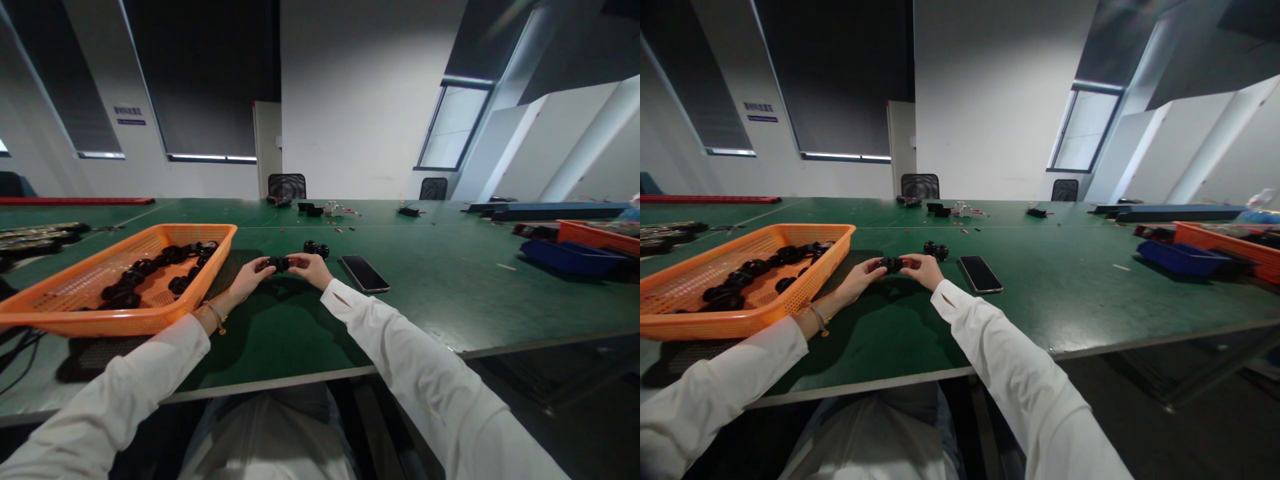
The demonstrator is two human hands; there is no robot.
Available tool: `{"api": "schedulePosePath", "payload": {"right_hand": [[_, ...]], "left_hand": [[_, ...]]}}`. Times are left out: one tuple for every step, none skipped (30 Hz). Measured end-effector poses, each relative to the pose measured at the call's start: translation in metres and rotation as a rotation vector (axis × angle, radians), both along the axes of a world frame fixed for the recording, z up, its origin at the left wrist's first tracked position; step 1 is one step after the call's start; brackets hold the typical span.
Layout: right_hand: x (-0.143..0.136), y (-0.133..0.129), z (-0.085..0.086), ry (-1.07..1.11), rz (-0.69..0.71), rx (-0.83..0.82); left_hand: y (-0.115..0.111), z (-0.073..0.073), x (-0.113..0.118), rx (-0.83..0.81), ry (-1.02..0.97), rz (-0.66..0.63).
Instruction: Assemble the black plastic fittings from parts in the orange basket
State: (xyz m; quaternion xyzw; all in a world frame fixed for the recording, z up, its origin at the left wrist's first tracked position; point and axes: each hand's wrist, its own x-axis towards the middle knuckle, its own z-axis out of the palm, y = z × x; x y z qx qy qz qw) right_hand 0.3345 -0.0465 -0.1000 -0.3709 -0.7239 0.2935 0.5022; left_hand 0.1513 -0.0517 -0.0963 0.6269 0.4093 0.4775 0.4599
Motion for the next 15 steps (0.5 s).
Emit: {"api": "schedulePosePath", "payload": {"right_hand": [[0.0, 0.0003, -0.0003, 0.0, -0.002, 0.002], [0.0, 0.0007, -0.0006, 0.001, -0.002, 0.003], [0.0, 0.001, -0.001, 0.004, -0.001, 0.001], [0.0001, 0.0013, -0.0013, 0.009, 0.001, -0.003], [0.0001, 0.0015, -0.0015, 0.014, 0.005, -0.009], [0.0, 0.0016, -0.0016, 0.021, 0.008, -0.015], [0.0, 0.0017, -0.0017, 0.027, 0.011, -0.021], [-0.0002, 0.0016, -0.0018, 0.033, 0.013, -0.027], [-0.0004, 0.0014, -0.0018, 0.038, 0.014, -0.034], [-0.0006, 0.0013, -0.0018, 0.044, 0.016, -0.041], [-0.0008, 0.0011, -0.0019, 0.049, 0.016, -0.048], [-0.0009, 0.0011, -0.0021, 0.053, 0.017, -0.055], [-0.001, 0.0013, -0.0024, 0.055, 0.017, -0.059], [-0.0009, 0.0016, -0.0029, 0.056, 0.018, -0.059], [-0.0007, 0.002, -0.0033, 0.053, 0.019, -0.055]], "left_hand": [[0.0002, -0.0003, -0.0001, 0.0, -0.001, -0.001], [0.0005, -0.0005, -0.0002, 0.0, 0.0, -0.001], [0.0007, -0.0007, -0.0002, 0.002, 0.001, -0.001], [0.0009, -0.0008, -0.0003, 0.005, 0.002, -0.002], [0.001, -0.0008, -0.0004, 0.007, 0.004, -0.002], [0.001, -0.0008, -0.0004, 0.01, 0.005, -0.003], [0.0008, -0.0007, -0.0004, 0.011, 0.006, -0.004], [0.0006, -0.0005, -0.0003, 0.01, 0.006, -0.003], [0.0002, -0.0004, -0.0003, 0.009, 0.007, -0.002], [-0.0001, -0.0002, -0.0002, 0.009, 0.008, 0.0], [-0.0004, 0.0, -0.0003, 0.009, 0.01, 0.002], [-0.0006, 0.0001, -0.0003, 0.011, 0.013, 0.004], [-0.0006, 0.0001, -0.0005, 0.014, 0.017, 0.005], [-0.0004, 0.0, -0.0006, 0.015, 0.021, 0.005], [0.0, -0.0003, -0.0009, 0.016, 0.023, 0.005]]}}
